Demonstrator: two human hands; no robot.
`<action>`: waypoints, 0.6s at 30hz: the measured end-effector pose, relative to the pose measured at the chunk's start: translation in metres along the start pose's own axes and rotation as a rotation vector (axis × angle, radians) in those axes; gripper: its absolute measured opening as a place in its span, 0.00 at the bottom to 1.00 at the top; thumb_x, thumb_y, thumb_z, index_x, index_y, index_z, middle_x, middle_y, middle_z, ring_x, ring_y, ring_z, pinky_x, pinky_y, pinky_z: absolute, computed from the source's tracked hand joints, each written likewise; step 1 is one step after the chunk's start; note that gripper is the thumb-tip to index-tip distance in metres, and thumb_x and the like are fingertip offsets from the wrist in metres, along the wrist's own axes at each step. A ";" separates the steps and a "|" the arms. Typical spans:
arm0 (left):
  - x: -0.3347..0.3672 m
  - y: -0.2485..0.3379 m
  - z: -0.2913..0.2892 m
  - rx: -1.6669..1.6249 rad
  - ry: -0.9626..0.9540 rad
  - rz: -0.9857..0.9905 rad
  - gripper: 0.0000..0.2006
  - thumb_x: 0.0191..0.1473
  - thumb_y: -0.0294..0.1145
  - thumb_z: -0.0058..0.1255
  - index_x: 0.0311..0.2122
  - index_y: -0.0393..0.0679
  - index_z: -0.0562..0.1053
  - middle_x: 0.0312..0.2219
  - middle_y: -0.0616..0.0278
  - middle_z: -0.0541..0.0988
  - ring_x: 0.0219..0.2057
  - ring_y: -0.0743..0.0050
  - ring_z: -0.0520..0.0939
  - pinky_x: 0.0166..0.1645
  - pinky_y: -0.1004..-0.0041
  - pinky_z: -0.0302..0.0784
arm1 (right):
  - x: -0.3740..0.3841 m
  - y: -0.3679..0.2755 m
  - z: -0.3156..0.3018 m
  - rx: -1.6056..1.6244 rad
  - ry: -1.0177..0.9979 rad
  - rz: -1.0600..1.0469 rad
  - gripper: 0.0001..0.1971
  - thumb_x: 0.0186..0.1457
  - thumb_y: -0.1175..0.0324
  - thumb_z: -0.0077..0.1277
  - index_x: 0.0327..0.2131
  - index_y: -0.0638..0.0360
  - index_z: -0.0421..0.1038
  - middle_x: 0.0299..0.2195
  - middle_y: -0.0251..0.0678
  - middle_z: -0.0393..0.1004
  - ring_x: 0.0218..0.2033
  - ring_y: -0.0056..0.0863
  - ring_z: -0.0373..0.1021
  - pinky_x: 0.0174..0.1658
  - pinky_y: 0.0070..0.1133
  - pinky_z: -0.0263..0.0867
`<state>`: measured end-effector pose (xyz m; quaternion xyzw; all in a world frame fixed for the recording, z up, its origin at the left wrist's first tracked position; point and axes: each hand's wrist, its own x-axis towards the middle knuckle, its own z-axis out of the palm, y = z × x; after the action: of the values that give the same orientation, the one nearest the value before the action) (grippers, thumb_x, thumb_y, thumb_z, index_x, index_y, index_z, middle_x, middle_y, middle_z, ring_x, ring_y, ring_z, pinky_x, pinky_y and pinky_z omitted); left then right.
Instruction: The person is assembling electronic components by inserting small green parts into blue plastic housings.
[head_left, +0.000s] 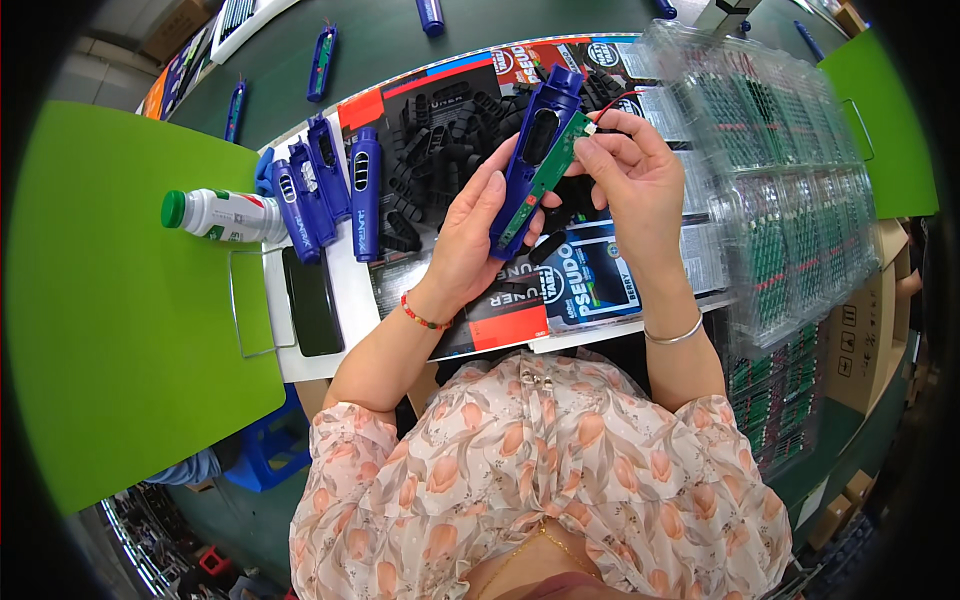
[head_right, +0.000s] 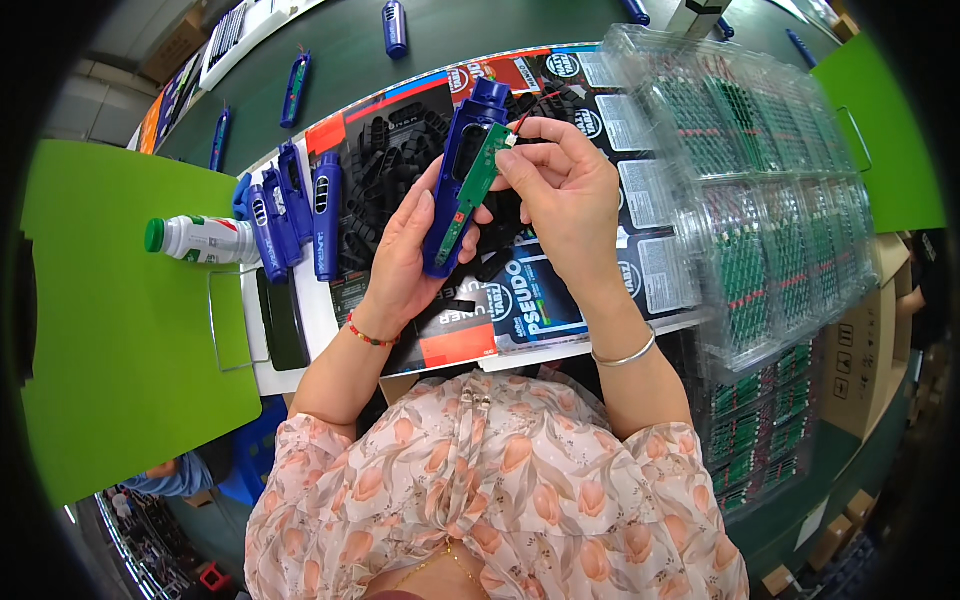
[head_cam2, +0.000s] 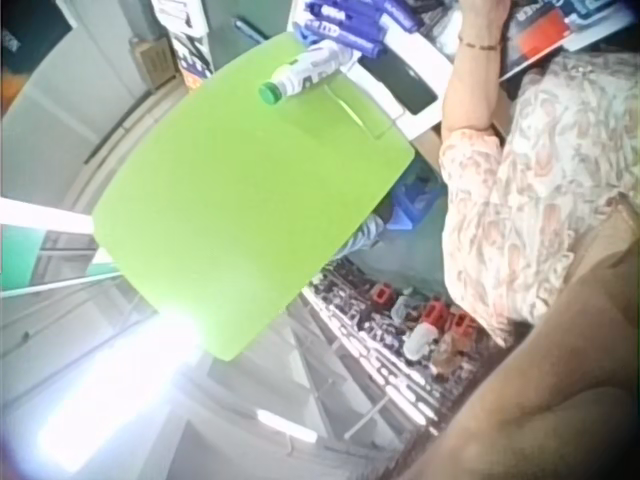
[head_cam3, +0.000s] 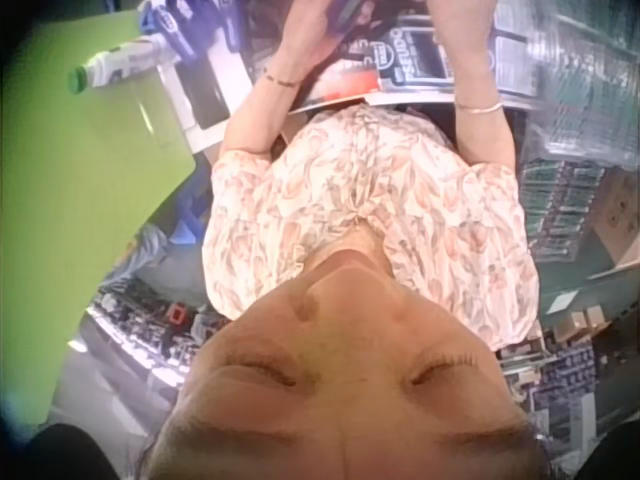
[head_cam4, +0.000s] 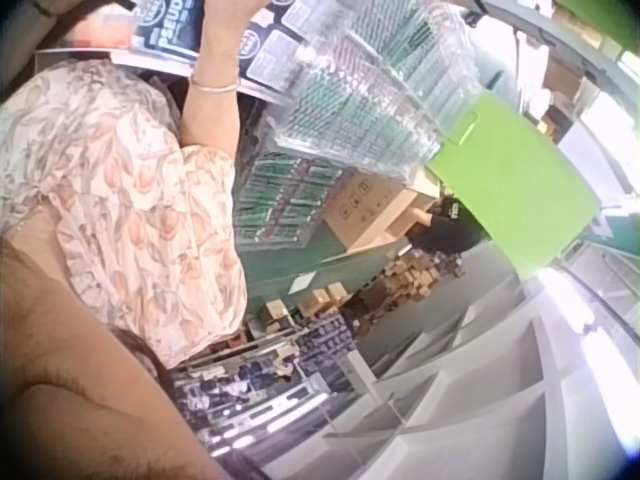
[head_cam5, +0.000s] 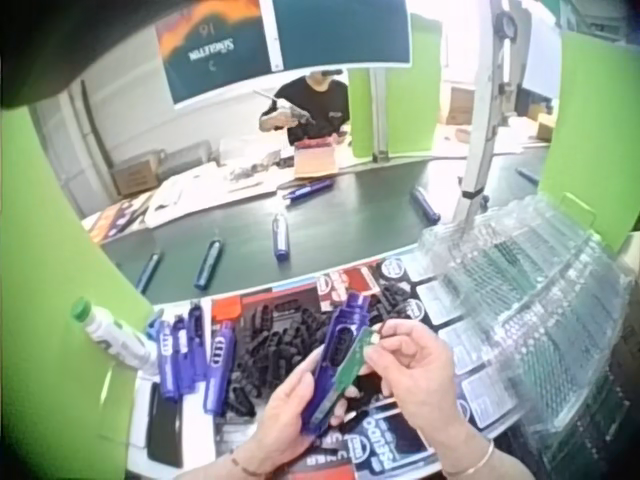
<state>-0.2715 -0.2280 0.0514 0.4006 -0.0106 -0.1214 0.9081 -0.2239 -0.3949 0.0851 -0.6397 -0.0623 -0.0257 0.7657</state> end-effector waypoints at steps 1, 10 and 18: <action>0.000 0.000 0.000 0.004 -0.003 0.003 0.24 0.67 0.40 0.33 0.66 0.47 0.53 0.39 0.50 0.77 0.30 0.75 0.76 0.34 0.76 0.74 | 0.000 0.000 0.000 -0.001 -0.010 0.000 0.12 0.54 0.74 0.56 0.42 0.66 0.70 0.28 0.36 0.79 0.26 0.15 0.75 0.18 0.09 0.60; 0.000 0.001 -0.004 0.087 0.007 0.028 0.23 0.67 0.38 0.33 0.65 0.44 0.55 0.36 0.52 0.77 0.27 0.77 0.75 0.32 0.78 0.73 | 0.004 -0.007 0.003 -0.041 -0.075 0.045 0.11 0.54 0.75 0.57 0.40 0.65 0.70 0.28 0.37 0.79 0.26 0.15 0.75 0.18 0.08 0.58; 0.002 0.005 -0.005 0.119 -0.010 0.010 0.25 0.66 0.41 0.35 0.65 0.44 0.54 0.35 0.51 0.77 0.27 0.76 0.75 0.30 0.78 0.72 | 0.007 -0.009 0.002 -0.057 -0.089 0.060 0.10 0.53 0.75 0.57 0.39 0.65 0.70 0.28 0.38 0.79 0.25 0.16 0.74 0.20 0.09 0.61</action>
<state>-0.2680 -0.2216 0.0518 0.4532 -0.0243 -0.1181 0.8832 -0.2182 -0.3940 0.0955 -0.6635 -0.0762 0.0241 0.7439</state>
